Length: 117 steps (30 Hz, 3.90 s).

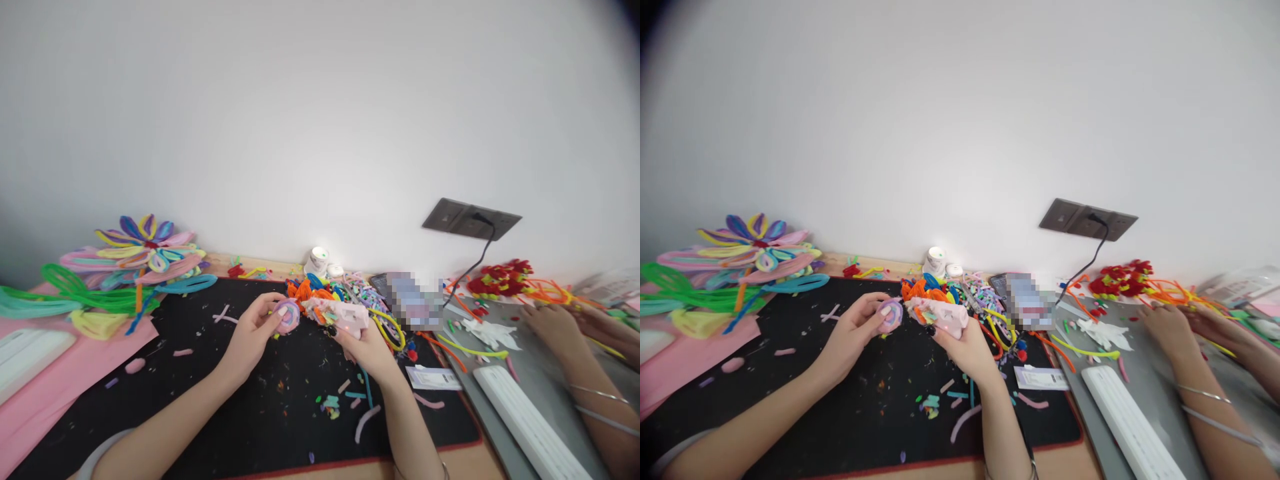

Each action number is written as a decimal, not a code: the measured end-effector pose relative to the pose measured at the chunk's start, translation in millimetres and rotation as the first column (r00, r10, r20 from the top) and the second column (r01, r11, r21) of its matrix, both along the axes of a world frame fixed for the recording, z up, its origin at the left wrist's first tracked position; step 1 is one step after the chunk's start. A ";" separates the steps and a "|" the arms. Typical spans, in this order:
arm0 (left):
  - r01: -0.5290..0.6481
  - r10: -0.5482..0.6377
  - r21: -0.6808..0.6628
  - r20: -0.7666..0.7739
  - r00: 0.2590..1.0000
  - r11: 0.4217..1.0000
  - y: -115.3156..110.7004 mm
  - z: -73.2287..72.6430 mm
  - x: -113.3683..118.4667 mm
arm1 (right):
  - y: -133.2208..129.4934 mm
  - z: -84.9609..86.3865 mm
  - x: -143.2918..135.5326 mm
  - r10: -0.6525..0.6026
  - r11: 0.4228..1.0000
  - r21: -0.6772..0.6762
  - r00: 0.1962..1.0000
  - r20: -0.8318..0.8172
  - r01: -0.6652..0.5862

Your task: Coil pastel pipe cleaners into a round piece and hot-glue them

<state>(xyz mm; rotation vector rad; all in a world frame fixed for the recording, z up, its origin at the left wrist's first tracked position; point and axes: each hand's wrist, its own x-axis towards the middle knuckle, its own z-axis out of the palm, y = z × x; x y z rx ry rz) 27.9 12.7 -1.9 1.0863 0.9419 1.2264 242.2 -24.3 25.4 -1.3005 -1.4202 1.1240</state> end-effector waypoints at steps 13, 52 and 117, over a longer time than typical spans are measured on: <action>0.071 -0.071 -0.011 0.067 0.995 0.997 -2.6 1.5 1.8 | 0.9 -15.5 -0.3 0.005 0.999 -0.049 0.999 -0.040 -0.007; 0.016 -0.017 0.072 0.014 1.000 0.997 -4.9 4.1 2.0 | -1.4 -16.6 2.9 0.078 0.991 -0.095 0.982 -0.170 -0.095; -0.073 0.077 -0.026 0.166 0.983 0.997 0.1 2.6 -0.3 | -4.8 -10.0 1.8 0.161 0.978 -0.105 0.975 -0.154 -0.178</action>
